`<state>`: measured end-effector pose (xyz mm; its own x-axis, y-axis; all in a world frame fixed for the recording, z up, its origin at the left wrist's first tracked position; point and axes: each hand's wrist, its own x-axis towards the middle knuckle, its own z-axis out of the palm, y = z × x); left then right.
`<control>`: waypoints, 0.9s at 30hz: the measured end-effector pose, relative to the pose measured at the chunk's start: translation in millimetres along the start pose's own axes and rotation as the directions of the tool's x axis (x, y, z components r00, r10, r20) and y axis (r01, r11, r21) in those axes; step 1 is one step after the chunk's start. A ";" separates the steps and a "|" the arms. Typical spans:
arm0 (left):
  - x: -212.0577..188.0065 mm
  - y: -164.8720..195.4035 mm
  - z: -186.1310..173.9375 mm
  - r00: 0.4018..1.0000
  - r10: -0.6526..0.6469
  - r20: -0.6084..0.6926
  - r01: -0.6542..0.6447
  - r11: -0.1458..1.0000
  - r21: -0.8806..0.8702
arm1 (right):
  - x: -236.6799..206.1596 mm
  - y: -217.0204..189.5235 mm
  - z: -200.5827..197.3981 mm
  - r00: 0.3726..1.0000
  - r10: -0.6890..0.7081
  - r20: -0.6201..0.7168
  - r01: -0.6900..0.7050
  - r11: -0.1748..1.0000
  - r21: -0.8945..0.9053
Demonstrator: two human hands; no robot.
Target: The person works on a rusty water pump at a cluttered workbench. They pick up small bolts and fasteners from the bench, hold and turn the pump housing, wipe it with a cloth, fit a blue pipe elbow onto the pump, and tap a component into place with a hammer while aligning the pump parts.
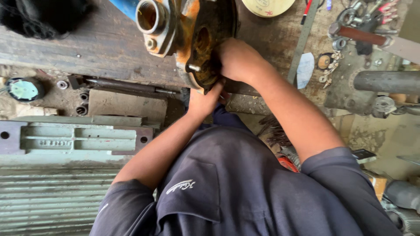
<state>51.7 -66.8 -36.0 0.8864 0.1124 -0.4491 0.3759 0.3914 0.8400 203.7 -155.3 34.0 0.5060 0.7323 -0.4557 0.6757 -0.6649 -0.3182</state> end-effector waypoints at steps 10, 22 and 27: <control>-1.9 -7.6 7.4 0.998 -0.058 -0.014 0.060 0.994 0.094 | -35.7 10.8 14.2 0.880 -0.014 -0.476 0.119 0.974 0.191; 4.8 -14.6 21.1 0.982 -0.161 -0.100 0.171 0.980 0.104 | -256.8 223.3 76.1 0.411 0.538 -0.736 -0.288 0.843 0.455; 8.1 -18.9 25.0 0.989 -0.136 -0.049 0.143 0.969 0.200 | -275.2 241.3 101.9 0.333 0.680 -0.653 -0.151 0.723 0.675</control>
<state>58.6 -96.1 -47.9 0.8126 0.1027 -0.5737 0.5455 0.2126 0.8107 172.8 -532.1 -2.1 0.9782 -0.1119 0.1750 0.0502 -0.6900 -0.7221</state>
